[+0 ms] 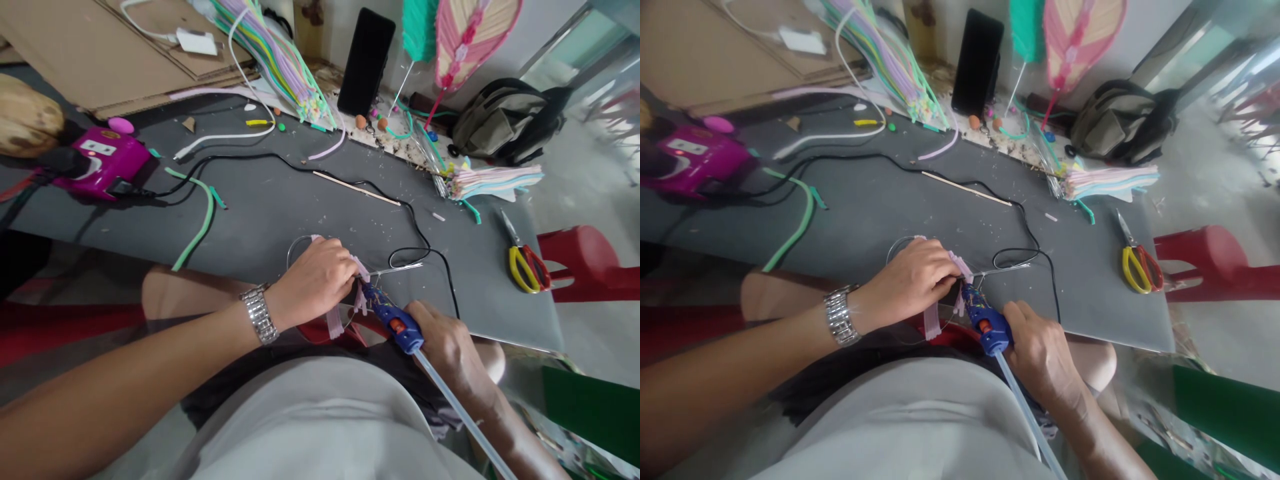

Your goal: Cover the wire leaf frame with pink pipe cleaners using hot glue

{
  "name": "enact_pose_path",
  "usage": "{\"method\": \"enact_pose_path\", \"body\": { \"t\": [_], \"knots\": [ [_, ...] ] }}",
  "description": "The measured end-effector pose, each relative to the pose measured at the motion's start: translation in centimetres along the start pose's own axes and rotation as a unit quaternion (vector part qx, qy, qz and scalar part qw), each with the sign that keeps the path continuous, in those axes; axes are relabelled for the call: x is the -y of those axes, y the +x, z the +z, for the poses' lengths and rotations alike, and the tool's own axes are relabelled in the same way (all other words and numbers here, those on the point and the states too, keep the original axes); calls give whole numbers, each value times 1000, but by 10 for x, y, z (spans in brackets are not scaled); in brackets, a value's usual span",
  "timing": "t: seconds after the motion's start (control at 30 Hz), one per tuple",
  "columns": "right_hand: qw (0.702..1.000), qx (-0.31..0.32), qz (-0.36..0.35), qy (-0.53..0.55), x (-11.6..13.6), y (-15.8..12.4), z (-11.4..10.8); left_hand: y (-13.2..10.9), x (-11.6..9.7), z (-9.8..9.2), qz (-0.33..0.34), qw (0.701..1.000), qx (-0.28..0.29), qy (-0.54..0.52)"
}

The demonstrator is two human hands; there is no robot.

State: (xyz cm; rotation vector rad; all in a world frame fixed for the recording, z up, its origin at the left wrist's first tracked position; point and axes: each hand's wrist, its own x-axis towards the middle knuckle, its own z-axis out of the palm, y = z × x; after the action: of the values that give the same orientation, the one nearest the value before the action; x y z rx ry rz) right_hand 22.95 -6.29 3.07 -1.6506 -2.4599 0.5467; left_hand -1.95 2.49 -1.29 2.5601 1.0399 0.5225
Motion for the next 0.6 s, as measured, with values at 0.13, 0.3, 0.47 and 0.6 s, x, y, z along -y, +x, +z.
{"method": "enact_pose_path", "body": {
  "t": [0.13,0.3,0.47,0.6],
  "knots": [
    [1000,-1,0,1,1,0,0,0,0,0,-3,1000,2,-1],
    [999,-8,-2,41,-2,1,1,0,1,2,-1,1000,-10,-4],
    [988,-49,51,135,-11,-6,6,-2,2,4,-8,999,-29,-11],
    [961,-127,175,173,-14,-11,9,-3,1,6,-18,999,-41,-10]
  ]
}}
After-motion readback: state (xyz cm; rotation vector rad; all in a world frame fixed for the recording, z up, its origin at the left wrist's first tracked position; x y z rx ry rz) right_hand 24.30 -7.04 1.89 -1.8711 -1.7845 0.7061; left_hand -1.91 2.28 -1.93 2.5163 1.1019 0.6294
